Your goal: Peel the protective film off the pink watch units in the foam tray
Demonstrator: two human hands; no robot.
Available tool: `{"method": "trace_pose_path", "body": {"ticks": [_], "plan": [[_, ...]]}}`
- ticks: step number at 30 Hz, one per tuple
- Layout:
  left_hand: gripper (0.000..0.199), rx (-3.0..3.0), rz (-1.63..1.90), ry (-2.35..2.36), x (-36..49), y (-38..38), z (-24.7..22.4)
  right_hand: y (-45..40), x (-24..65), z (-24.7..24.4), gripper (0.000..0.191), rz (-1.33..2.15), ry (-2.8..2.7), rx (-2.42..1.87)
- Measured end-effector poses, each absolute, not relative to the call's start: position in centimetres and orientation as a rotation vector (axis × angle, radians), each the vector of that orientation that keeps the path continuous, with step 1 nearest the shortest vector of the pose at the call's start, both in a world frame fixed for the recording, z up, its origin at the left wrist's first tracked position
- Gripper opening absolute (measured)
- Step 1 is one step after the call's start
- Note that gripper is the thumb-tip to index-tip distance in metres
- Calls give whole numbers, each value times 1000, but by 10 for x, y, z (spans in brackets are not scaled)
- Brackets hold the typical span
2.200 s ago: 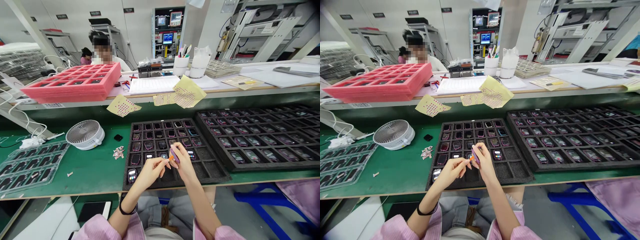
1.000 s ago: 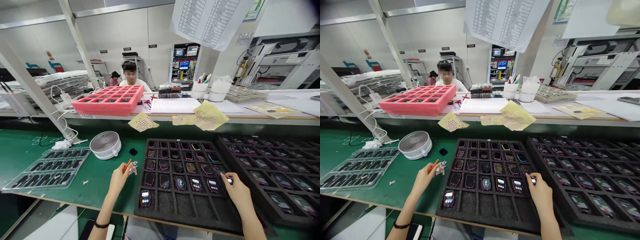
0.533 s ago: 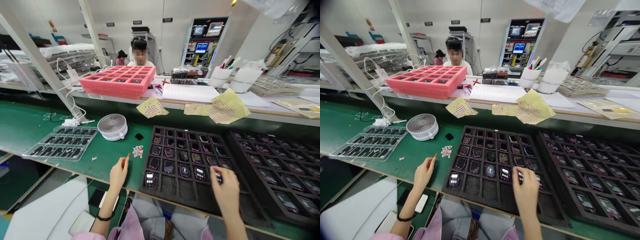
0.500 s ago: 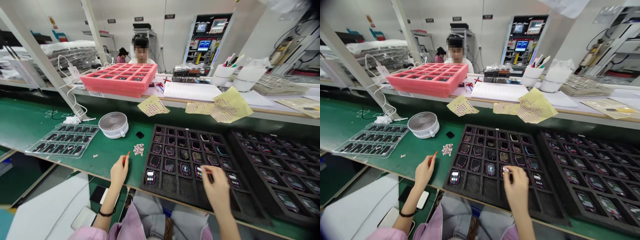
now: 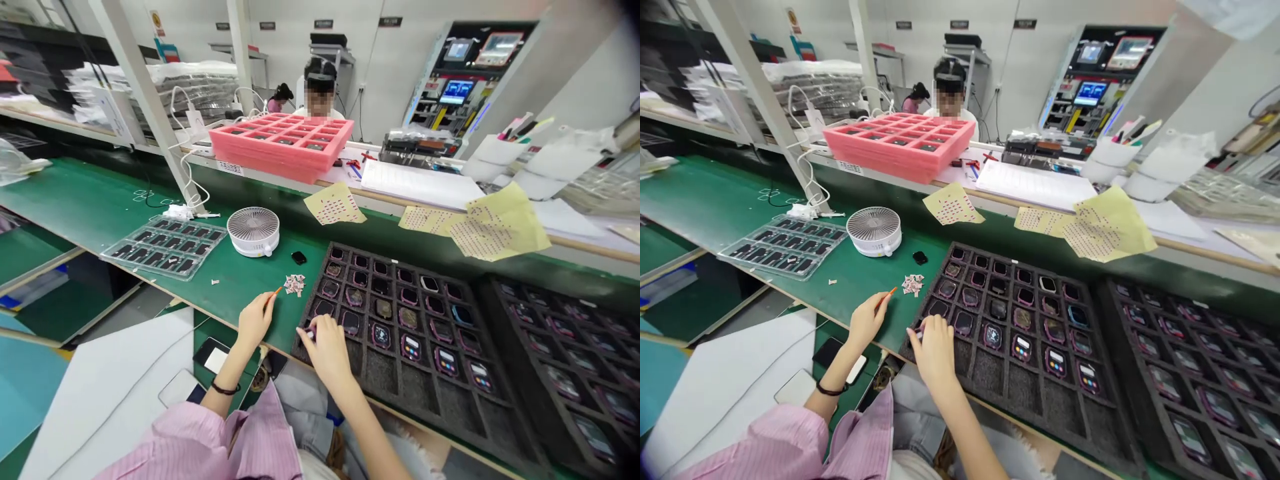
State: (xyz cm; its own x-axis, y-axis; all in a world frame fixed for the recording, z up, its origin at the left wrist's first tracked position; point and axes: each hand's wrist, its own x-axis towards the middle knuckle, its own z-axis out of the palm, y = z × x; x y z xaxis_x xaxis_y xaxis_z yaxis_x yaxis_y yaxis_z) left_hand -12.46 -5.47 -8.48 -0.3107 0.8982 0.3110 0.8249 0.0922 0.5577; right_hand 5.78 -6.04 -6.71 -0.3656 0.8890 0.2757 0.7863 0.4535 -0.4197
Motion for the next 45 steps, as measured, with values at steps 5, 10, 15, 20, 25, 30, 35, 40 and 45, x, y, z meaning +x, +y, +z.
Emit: {"method": "trace_pose_path", "body": {"ticks": [5, 10, 15, 20, 25, 30, 35, 40, 45], "plan": [[40, 1597, 1167, 1978, -122, -72, -57, -64, 53, -74, 15, 653, -2130, -1223], [42, 1542, 1098, 1739, -102, -84, -36, -61, 70, -74, 21, 859, -1996, -1144], [40, 1499, 1097, 1609, -90, -85, -28, -63, 80, -69, 18, 977, -1898, -1100], [41, 1299, 1043, 1374, -71, -95, -24, -54, 88, -54, 19, 1371, -1258, -1049], [40, 1239, 965, 1207, -40, -100, -16, -51, 94, -30, 20, 1671, -872, -822], [40, 1279, 966, 1169, -29, -97, -8, -56, 97, -19, 23, 1691, -803, -788], [40, 1278, 947, 1169, -28, -98, -8, -56, 98, -17, 27, 1691, -777, -783], [41, 1268, 920, 1186, -31, -97, -9, -55, 96, -17, 27, 1655, -813, -762], [45, 1211, 804, 1099, -43, -92, -11, -54, 94, -20, 29, 1785, -780, -718]]}}
